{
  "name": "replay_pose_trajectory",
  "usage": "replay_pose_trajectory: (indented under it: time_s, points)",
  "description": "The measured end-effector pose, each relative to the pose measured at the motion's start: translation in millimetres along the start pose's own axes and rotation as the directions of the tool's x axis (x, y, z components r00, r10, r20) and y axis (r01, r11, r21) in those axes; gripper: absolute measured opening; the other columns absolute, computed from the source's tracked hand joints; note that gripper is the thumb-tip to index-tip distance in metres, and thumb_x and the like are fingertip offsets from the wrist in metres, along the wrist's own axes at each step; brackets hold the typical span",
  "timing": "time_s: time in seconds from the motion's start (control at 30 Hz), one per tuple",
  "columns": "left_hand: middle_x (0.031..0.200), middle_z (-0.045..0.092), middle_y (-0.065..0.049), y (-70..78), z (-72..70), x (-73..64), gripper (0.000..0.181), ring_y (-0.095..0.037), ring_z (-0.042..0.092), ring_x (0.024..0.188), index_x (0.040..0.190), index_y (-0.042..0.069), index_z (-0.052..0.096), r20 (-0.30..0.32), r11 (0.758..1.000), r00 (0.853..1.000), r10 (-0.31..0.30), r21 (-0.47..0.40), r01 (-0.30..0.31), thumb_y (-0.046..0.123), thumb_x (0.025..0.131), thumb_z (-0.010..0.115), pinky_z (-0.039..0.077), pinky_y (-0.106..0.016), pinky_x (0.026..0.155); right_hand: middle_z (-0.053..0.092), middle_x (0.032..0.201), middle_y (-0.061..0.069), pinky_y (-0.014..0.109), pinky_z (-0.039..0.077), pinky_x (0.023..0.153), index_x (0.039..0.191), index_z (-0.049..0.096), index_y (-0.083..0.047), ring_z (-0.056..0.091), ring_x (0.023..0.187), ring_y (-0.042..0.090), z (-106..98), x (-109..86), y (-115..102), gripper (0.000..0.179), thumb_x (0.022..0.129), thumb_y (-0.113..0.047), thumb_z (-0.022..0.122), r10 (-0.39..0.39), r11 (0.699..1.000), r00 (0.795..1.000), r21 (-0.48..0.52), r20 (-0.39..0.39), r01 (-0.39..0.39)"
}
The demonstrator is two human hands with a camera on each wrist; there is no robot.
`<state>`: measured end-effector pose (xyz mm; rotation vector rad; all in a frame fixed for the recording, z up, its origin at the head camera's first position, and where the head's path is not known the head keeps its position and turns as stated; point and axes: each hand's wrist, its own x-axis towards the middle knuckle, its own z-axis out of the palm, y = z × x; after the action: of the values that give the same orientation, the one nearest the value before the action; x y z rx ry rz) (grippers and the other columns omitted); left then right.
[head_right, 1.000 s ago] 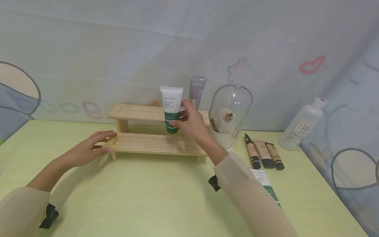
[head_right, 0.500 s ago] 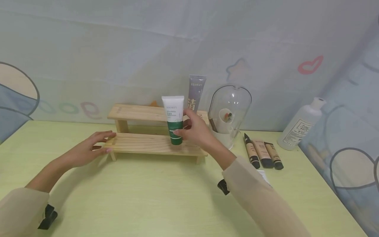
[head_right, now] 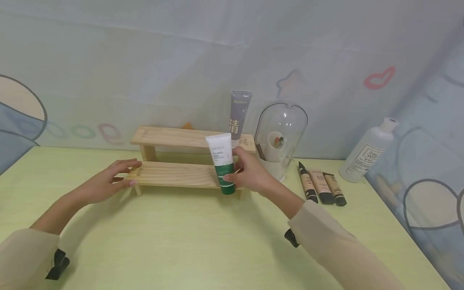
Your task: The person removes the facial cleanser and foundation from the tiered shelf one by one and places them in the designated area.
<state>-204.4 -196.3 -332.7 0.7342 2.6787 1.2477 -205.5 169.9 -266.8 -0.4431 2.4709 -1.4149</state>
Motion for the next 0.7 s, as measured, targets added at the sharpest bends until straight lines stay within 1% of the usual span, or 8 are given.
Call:
replay_pose_trajectory:
  time_s: [0.23,0.43,0.7]
  points:
    - [0.141,0.020,-0.025,0.3,-0.2,0.3,0.055,-0.044,0.029,0.122,0.139,-0.002,0.030,-0.002,1.000,1.000,0.008,-0.005,-0.008,0.020,0.094,0.053,0.027,-0.061,0.097,0.057,0.110,0.023,0.040,0.055,0.068,0.132,0.033,-0.007,0.058,0.094,0.031,-8,-7.3,12,0.060,0.082,0.003,0.064,0.041,0.999,0.999,-0.002,0.035,-0.041]
    - [0.141,0.021,-0.025,0.5,0.1,0.2,0.055,-0.043,0.029,0.122,0.139,-0.002,0.029,-0.004,1.000,1.000,0.008,-0.010,-0.008,0.020,0.094,0.053,0.027,-0.061,0.097,0.056,0.110,0.025,0.043,0.054,0.068,0.131,0.033,-0.004,0.058,0.095,0.033,-16,-14.9,22,0.057,0.083,0.003,0.063,0.087,0.996,0.994,0.022,0.063,-0.089]
    - [0.141,0.020,-0.026,1.0,0.9,-0.8,0.055,-0.044,0.029,0.122,0.139,-0.003,0.029,-0.004,1.000,1.000,0.018,-0.005,-0.018,0.020,0.094,0.053,0.028,-0.060,0.096,0.054,0.111,0.026,0.044,0.054,0.067,0.134,0.029,-0.007,0.058,0.096,0.034,-27,-25.5,37,0.061,0.083,0.002,0.062,0.130,0.990,0.989,0.040,0.065,-0.133]
